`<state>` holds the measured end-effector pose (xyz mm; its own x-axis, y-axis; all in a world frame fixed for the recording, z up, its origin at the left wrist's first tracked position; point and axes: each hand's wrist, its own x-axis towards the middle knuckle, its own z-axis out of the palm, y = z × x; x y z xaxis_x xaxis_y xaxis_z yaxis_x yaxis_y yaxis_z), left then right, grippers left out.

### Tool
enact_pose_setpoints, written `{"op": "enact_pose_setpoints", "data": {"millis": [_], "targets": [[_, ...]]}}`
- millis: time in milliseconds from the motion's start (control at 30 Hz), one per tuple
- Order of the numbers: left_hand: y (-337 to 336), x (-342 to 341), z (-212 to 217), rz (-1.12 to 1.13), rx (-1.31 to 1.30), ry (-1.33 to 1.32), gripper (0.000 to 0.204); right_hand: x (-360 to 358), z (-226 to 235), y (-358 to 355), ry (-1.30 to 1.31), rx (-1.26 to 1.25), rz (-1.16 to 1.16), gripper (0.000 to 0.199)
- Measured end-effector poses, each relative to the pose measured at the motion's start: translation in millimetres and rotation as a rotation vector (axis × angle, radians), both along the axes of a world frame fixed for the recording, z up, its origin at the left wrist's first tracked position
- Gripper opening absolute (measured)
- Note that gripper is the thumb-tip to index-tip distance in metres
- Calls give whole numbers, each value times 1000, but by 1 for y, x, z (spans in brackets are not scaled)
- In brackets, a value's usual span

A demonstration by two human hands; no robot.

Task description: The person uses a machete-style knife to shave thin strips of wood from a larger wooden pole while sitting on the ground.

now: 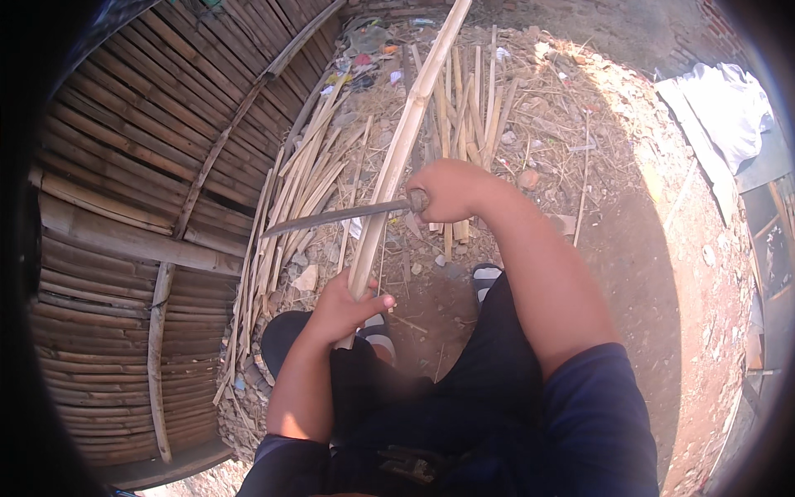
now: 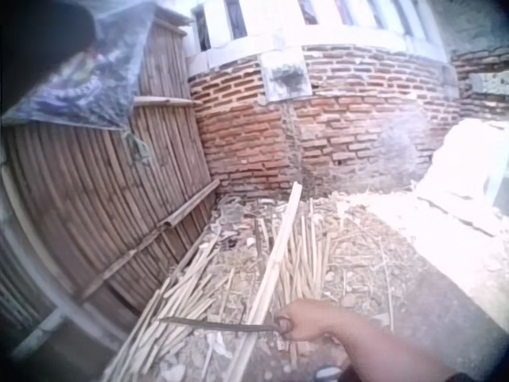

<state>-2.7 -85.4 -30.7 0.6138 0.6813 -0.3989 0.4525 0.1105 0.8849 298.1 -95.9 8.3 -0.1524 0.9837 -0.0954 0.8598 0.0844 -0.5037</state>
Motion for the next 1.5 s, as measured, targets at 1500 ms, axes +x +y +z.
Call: {"op": "enact_pose_setpoints", "data": {"millis": [1500], "targets": [[1, 1, 3, -30, -52, 13, 57, 33, -4, 5, -17, -9, -264, 49]]}}
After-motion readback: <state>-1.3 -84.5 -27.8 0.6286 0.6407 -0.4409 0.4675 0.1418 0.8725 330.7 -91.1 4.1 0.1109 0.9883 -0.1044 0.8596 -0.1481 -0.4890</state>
